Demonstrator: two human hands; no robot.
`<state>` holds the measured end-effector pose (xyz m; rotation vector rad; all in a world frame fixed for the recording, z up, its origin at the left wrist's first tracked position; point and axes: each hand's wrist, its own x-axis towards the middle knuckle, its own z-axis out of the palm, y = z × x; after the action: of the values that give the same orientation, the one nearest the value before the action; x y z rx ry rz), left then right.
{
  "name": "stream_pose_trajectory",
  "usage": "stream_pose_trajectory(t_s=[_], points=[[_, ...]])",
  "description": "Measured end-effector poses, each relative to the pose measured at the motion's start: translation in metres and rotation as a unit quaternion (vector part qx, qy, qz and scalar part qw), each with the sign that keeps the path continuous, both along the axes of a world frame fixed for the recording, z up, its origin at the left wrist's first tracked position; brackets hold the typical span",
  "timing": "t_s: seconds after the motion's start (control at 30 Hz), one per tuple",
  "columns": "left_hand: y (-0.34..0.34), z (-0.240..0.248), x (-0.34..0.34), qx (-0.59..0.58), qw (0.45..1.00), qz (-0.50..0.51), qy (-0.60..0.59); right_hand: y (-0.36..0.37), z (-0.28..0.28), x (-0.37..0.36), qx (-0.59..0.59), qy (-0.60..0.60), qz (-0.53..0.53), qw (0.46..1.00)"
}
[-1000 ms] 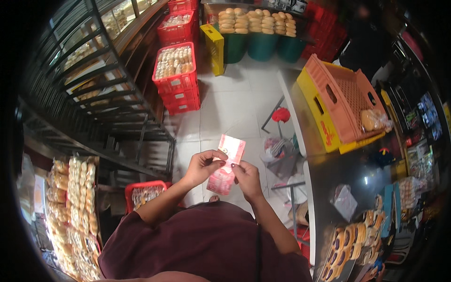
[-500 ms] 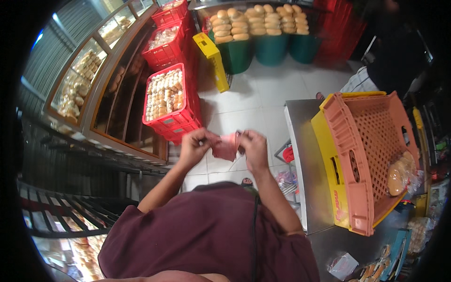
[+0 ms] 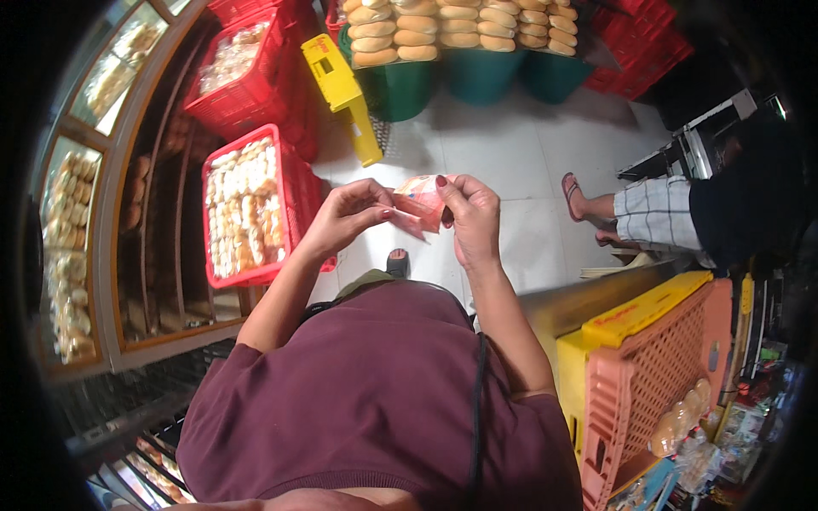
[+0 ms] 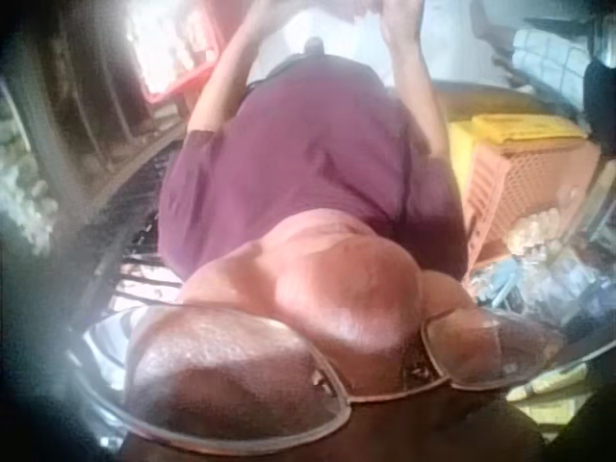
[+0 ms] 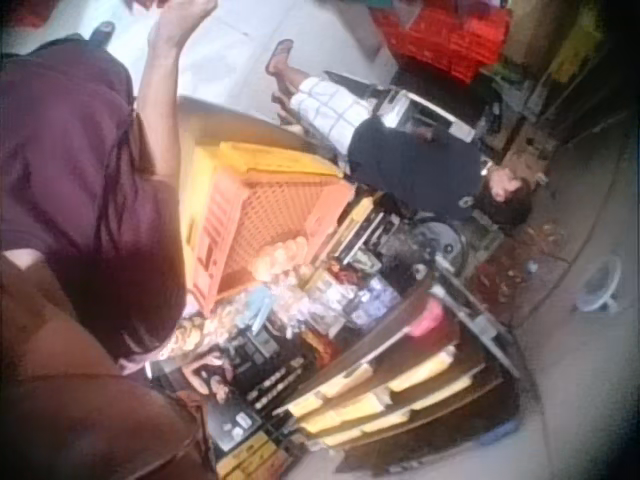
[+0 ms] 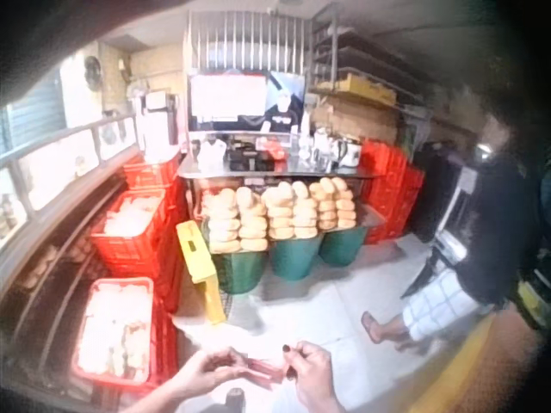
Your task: The person packs various bakery items, including buns and hot dog buns, into plastic bags. They retrieve items from red crates and a display counter, place them into bags, and hand the bags to a customer. The person also handles cash and returns change.
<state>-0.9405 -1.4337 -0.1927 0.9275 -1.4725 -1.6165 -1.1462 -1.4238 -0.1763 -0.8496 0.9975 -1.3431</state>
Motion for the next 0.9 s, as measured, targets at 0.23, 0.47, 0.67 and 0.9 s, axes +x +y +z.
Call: stream_pose_trajectory(t_s=[0.23,0.47,0.67,0.9], points=[[-0.162,0.015,-0.023,-0.293,0.946,0.065,-0.123,-0.154,0.003,-0.014,0.167,-0.089,0.044,0.981],[-0.311,0.007,-0.014,-0.275,0.911,0.216,-0.22,-0.306,-0.003,-0.055,0.16,-0.179,0.121,0.963],[-0.426,-0.003,0.011,-0.076,0.939,0.336,-0.001,-0.447,-0.02,-0.07,0.119,-0.357,0.193,0.906],[-0.523,0.0,-0.008,-0.03,0.931,0.36,-0.04,-0.589,-0.037,-0.055,0.187,-0.18,0.307,0.916]])
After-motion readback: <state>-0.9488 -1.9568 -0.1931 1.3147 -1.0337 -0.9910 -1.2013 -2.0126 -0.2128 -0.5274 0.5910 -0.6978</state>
